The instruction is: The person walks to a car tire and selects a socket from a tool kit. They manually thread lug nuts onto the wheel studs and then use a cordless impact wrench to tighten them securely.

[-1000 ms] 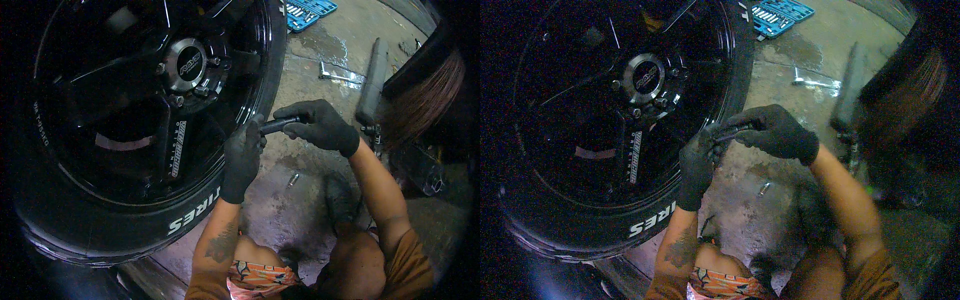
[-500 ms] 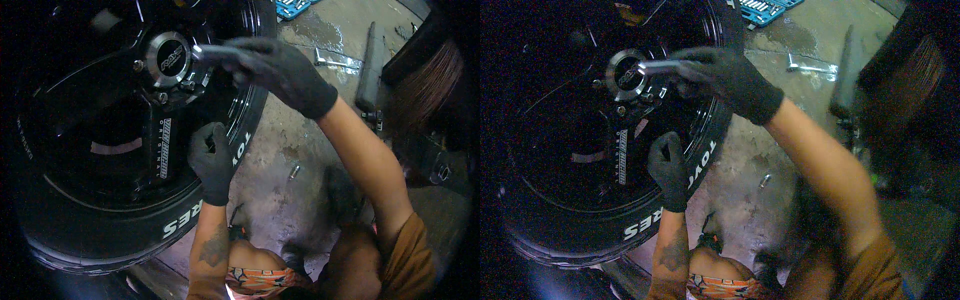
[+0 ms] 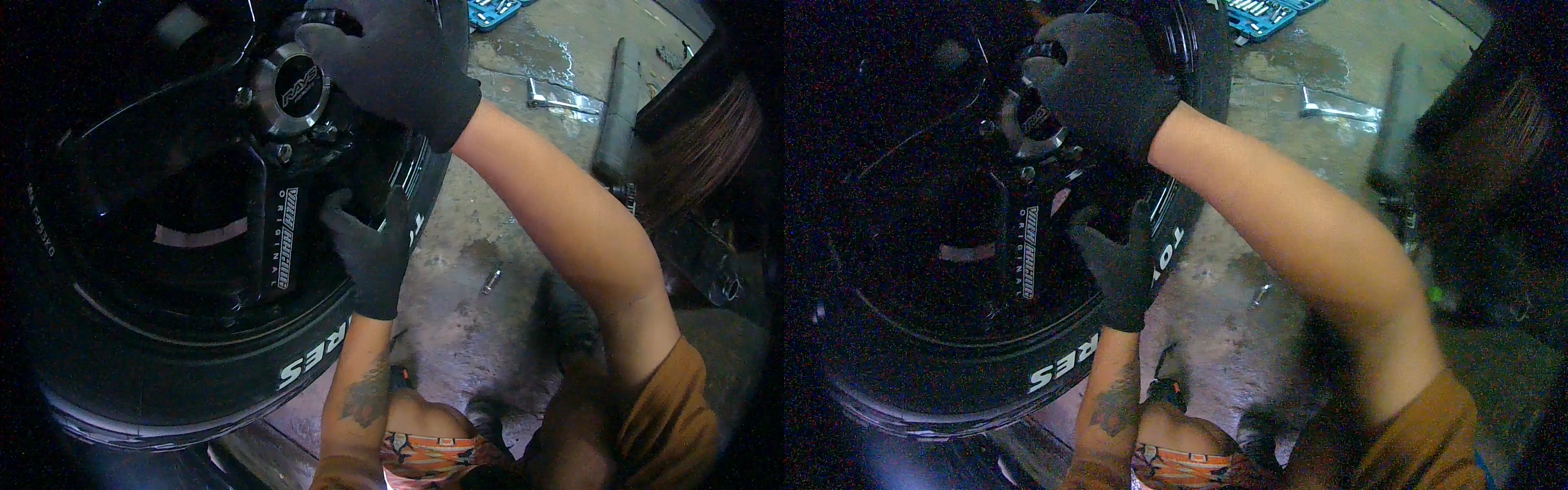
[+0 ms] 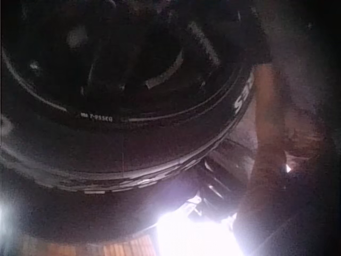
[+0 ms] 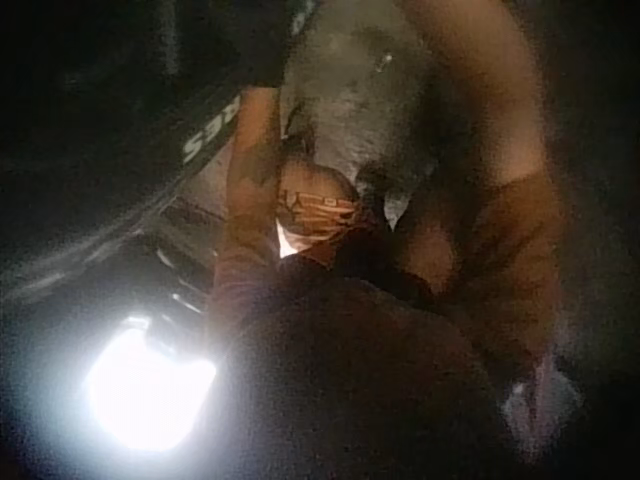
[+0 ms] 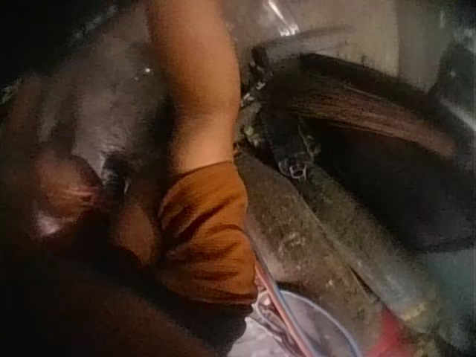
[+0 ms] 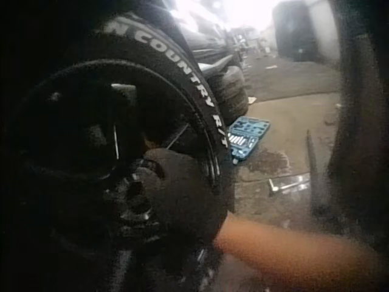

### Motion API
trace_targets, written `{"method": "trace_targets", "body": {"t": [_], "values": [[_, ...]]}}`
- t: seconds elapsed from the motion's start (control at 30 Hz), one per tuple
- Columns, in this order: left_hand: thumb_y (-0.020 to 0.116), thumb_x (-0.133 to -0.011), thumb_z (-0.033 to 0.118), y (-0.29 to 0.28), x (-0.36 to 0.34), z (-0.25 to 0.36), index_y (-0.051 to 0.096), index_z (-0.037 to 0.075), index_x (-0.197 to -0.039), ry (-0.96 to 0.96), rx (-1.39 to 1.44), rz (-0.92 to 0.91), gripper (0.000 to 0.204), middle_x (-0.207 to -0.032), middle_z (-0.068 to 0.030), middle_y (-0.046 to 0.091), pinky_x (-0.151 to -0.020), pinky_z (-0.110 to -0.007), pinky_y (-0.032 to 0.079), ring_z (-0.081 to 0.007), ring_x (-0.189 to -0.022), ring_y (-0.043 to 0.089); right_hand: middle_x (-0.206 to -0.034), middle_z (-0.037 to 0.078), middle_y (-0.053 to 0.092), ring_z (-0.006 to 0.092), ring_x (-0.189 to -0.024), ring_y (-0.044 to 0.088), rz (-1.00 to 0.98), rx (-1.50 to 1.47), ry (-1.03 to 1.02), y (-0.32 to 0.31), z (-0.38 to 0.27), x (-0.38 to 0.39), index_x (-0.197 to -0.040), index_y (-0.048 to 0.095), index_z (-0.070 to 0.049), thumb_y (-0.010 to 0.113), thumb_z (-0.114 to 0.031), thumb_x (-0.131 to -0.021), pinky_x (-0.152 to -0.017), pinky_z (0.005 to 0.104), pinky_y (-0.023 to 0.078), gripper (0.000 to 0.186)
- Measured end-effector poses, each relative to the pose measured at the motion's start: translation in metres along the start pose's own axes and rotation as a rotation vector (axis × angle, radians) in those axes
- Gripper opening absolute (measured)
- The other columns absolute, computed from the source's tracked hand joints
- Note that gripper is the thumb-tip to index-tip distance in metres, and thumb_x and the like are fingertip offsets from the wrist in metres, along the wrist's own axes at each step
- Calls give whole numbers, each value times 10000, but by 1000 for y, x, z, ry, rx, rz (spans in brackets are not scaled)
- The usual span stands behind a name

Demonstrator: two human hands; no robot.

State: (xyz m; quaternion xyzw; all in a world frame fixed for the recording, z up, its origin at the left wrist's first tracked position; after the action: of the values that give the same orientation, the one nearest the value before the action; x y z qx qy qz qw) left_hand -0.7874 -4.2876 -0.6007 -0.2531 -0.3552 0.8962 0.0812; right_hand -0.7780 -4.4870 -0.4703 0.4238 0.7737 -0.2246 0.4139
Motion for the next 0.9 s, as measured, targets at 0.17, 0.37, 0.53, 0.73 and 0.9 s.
{"method": "trace_targets", "body": {"t": [0.17,0.37,0.53,0.73,0.9], "values": [[768,-785,312,-2,-1,-3,402,-28,-1180,33,-71,25,637,-1084,-236,521,-922,-429,412,-358,-1022,526,-764,214,640,368,-699,639,-268,225,98,4,-13,-11,-950,623,14,495,-235,-952,-647,472,511,280],[765,-786,318,1,1,0,399,-30,-1181,26,-53,15,641,-1094,-239,517,-930,-433,408,-362,-1032,524,-741,231,633,399,-699,643,-427,455,-89,10,-12,-12,-974,571,43,454,-242,-986,-593,488,497,308],[767,-787,315,1,0,-10,409,-32,-1182,-2,-46,19,636,-1098,-240,519,-936,-430,410,-365,-1030,525,-826,245,638,387,-802,651,-243,71,80,-3,-24,-10,-1033,566,39,501,-189,-947,-679,487,502,252],[773,-784,303,3,0,-3,421,-34,-1174,22,-51,10,624,-1100,-231,524,-938,-426,411,-347,-1039,523,-875,249,642,376,-849,646,-126,320,-345,-20,-45,4,-978,612,30,572,-213,-897,-734,475,498,259],[769,-797,292,-1,-1,-4,413,-40,-1193,78,-84,25,627,-1111,-240,530,-926,-425,423,-353,-1030,540,-788,209,643,380,-746,649,-316,330,-40,-14,-33,-15,-937,633,27,541,-193,-910,-667,488,502,240]]}}
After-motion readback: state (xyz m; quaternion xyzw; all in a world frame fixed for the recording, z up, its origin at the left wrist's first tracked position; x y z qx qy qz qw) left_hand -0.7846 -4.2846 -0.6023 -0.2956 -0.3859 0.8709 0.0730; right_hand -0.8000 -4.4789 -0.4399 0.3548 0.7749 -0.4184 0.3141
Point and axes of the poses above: each hand's wrist, its own x-axis away from the middle knuckle, its own y-axis out of the palm, z = x × y, the point moved 8 cm from there along -x, towards the middle knuckle
